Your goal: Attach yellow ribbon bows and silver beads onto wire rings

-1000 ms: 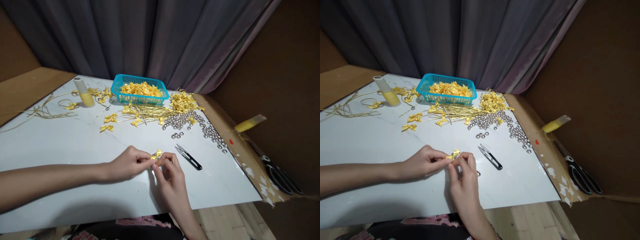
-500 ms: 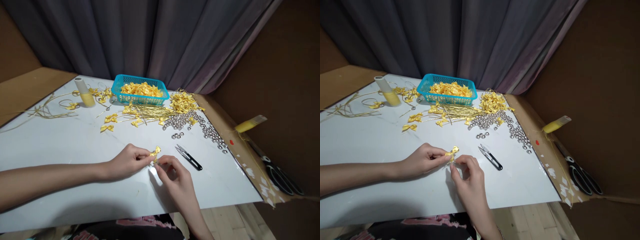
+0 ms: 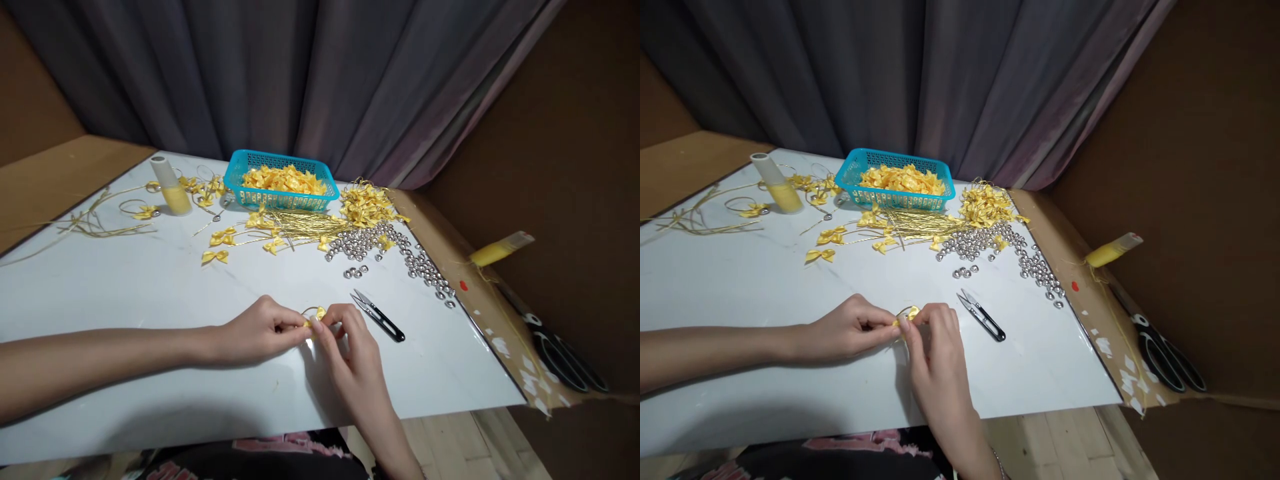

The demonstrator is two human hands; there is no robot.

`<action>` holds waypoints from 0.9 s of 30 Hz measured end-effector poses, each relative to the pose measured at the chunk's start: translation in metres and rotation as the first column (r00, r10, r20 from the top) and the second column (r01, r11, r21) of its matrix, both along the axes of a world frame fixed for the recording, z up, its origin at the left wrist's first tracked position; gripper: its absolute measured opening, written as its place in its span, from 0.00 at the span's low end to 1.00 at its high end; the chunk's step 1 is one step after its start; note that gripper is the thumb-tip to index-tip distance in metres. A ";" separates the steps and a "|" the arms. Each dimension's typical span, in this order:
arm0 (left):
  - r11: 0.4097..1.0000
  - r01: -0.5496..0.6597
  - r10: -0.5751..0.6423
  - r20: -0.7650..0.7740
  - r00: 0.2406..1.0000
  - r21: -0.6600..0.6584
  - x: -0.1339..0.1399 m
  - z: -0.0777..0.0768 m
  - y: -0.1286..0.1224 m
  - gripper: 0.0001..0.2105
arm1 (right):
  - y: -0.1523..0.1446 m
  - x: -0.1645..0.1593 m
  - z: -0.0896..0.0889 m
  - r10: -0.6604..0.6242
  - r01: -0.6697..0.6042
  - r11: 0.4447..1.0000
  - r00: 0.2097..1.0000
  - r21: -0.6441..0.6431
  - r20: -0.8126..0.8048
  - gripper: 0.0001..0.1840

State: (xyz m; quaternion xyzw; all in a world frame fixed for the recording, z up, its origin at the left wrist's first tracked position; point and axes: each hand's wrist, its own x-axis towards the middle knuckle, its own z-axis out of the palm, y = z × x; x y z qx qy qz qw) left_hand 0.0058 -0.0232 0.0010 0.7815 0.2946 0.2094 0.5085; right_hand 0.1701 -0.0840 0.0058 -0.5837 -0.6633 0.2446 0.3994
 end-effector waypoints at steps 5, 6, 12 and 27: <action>1.000 0.000 0.001 0.017 1.000 -0.022 0.001 0.001 0.001 0.18 | -0.001 -0.004 -0.001 -0.022 0.012 0.999 0.973 0.045 0.229 0.12; 0.999 -0.010 0.011 0.014 1.000 -0.046 0.001 0.002 0.002 0.18 | -0.002 -0.004 -0.001 -0.047 0.032 0.997 0.970 0.066 0.239 0.13; 0.964 -0.131 0.139 0.021 0.990 -0.233 0.002 0.006 0.005 0.19 | -0.012 -0.007 -0.007 -0.054 0.027 0.993 0.969 0.114 0.240 0.16; 0.941 -0.129 0.144 0.024 0.989 -0.314 0.001 0.006 0.003 0.18 | -0.008 -0.014 -0.006 0.018 -0.071 0.990 0.917 0.118 0.399 0.17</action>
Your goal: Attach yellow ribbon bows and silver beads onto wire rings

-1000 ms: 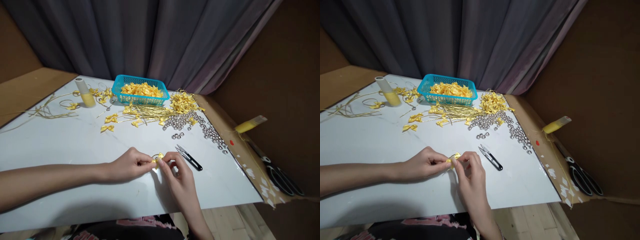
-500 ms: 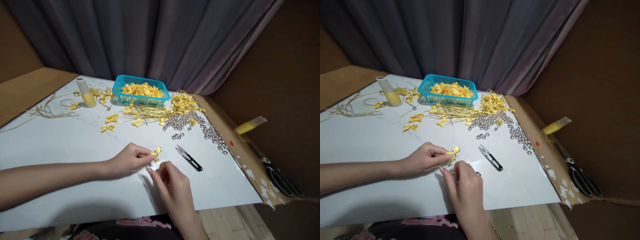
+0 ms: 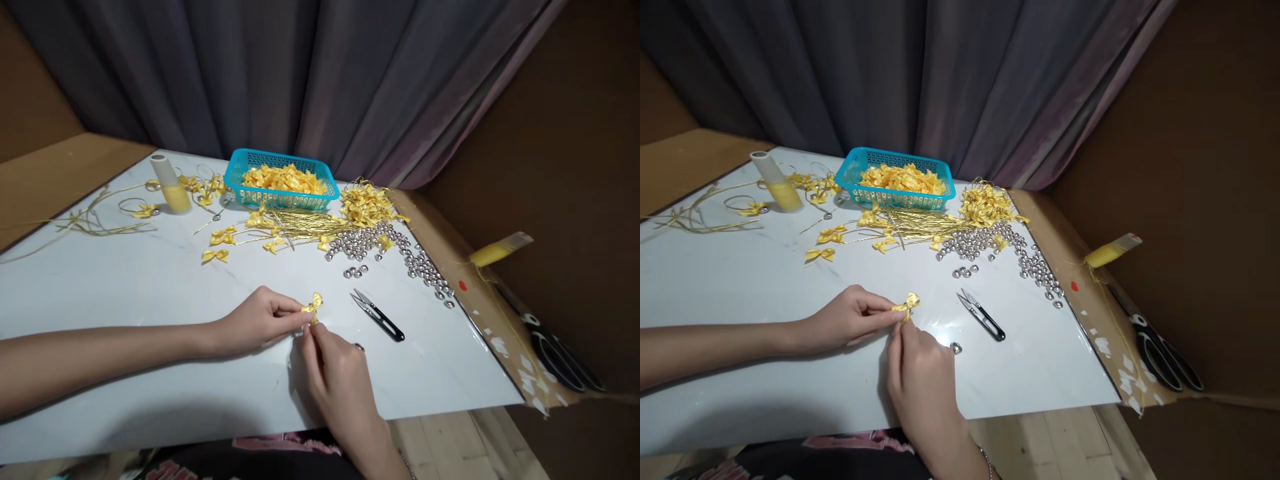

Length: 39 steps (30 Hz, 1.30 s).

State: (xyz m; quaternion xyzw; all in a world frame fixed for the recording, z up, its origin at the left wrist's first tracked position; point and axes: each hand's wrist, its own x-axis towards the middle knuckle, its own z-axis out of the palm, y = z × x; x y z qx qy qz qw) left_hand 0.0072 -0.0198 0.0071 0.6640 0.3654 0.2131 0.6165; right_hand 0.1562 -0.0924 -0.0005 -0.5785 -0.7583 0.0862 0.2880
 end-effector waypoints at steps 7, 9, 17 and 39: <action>0.998 -0.012 0.013 0.007 1.000 -0.056 0.000 -0.002 -0.001 0.19 | 0.000 0.000 0.000 -0.005 0.005 1.000 1.000 -0.018 0.003 0.17; 0.999 -0.018 0.019 0.011 1.000 -0.042 0.000 -0.002 -0.001 0.20 | 0.000 0.000 -0.001 0.000 0.001 1.000 1.000 -0.023 0.006 0.17; 1.000 -0.004 0.004 -0.006 1.000 -0.010 0.000 -0.002 0.000 0.18 | 0.000 0.002 0.000 0.010 -0.012 0.998 1.000 -0.064 -0.023 0.17; 0.998 0.048 -0.047 -0.025 0.999 0.040 0.000 -0.001 0.000 0.16 | 0.000 0.001 -0.001 0.017 -0.015 0.999 0.998 -0.037 0.067 0.16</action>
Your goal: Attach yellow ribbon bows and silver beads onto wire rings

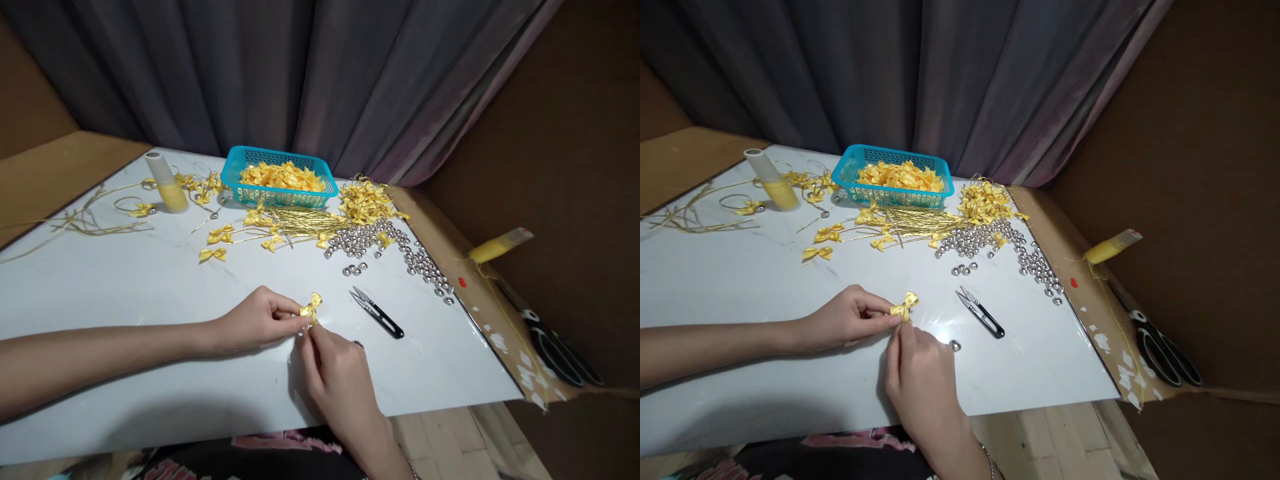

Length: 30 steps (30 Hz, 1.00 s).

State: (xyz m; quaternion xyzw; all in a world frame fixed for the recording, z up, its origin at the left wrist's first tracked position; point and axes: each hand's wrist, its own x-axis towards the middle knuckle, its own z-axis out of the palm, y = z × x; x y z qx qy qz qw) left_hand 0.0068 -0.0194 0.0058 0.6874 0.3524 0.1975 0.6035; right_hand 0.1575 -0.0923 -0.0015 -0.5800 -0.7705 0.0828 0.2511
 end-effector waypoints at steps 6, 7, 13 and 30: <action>0.997 0.023 -0.021 -0.021 1.000 0.070 0.000 -0.004 0.002 0.15 | 0.000 -0.001 -0.001 0.004 -0.007 0.997 0.999 0.081 0.043 0.17; 0.997 0.024 -0.022 -0.023 0.999 0.072 -0.001 -0.004 0.002 0.16 | 0.000 -0.001 -0.002 0.003 -0.007 0.996 0.999 0.088 0.046 0.16; 0.997 0.032 -0.030 -0.031 0.999 0.071 -0.001 -0.005 0.002 0.15 | 0.000 0.004 0.001 -0.002 -0.003 0.999 0.993 -0.039 -0.122 0.14; 0.996 -0.047 0.050 -0.032 0.998 0.079 -0.001 -0.006 0.002 0.17 | 0.004 0.019 0.017 -0.191 0.001 0.941 0.827 -0.339 -0.528 0.07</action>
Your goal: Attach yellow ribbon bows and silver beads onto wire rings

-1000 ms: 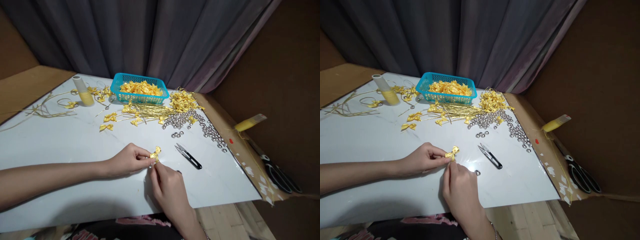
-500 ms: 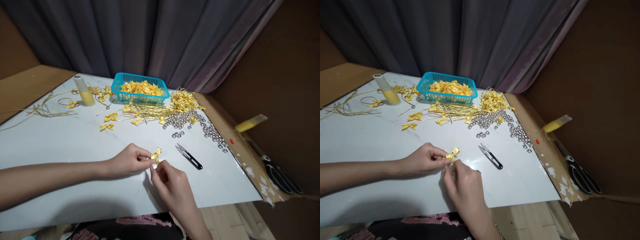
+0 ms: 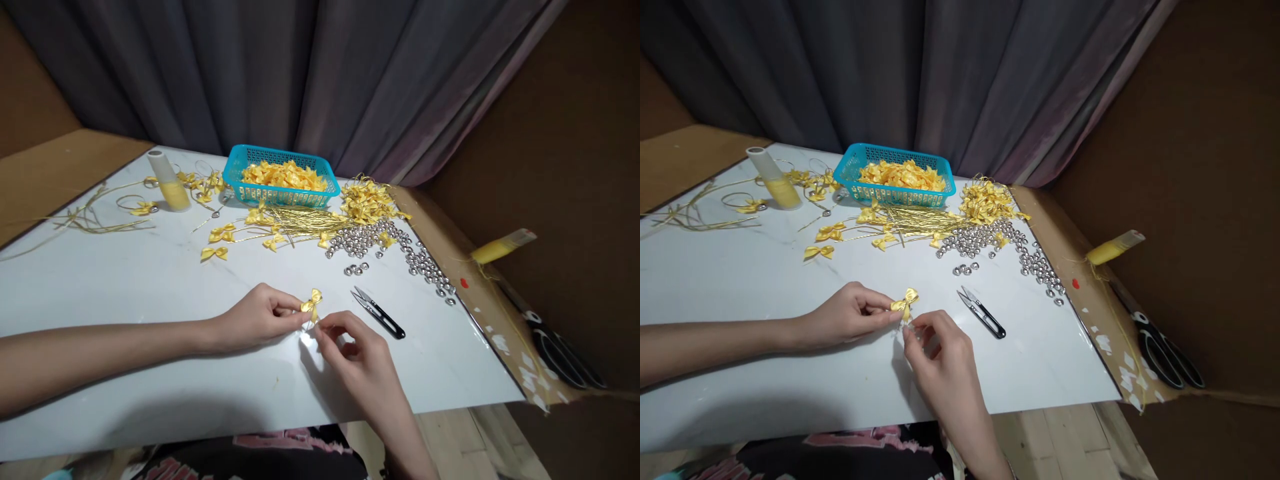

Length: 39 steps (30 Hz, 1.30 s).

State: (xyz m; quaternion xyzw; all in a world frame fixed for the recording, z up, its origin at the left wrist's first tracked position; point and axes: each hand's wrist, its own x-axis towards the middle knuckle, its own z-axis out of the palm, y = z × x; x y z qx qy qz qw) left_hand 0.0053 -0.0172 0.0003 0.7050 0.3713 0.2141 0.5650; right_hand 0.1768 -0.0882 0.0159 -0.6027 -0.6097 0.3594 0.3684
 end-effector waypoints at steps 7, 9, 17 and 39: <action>0.999 -0.005 0.004 0.022 1.000 0.043 -0.002 0.002 -0.001 0.18 | 0.006 0.000 -0.004 -0.030 -0.080 0.956 0.931 -0.283 -0.364 0.12; 0.998 -0.006 0.005 0.019 1.000 0.067 -0.002 0.002 -0.001 0.18 | 0.006 0.000 -0.006 -0.062 -0.060 0.955 0.917 -0.290 -0.394 0.12; 0.995 -0.035 0.034 0.021 0.999 0.096 -0.001 0.002 -0.001 0.18 | 0.003 -0.005 -0.004 -0.115 0.037 0.974 0.931 -0.225 -0.346 0.10; 0.997 -0.054 0.053 0.015 0.998 0.063 0.000 0.003 -0.002 0.17 | -0.003 -0.013 -0.015 -0.193 0.174 0.946 0.980 0.273 0.044 0.03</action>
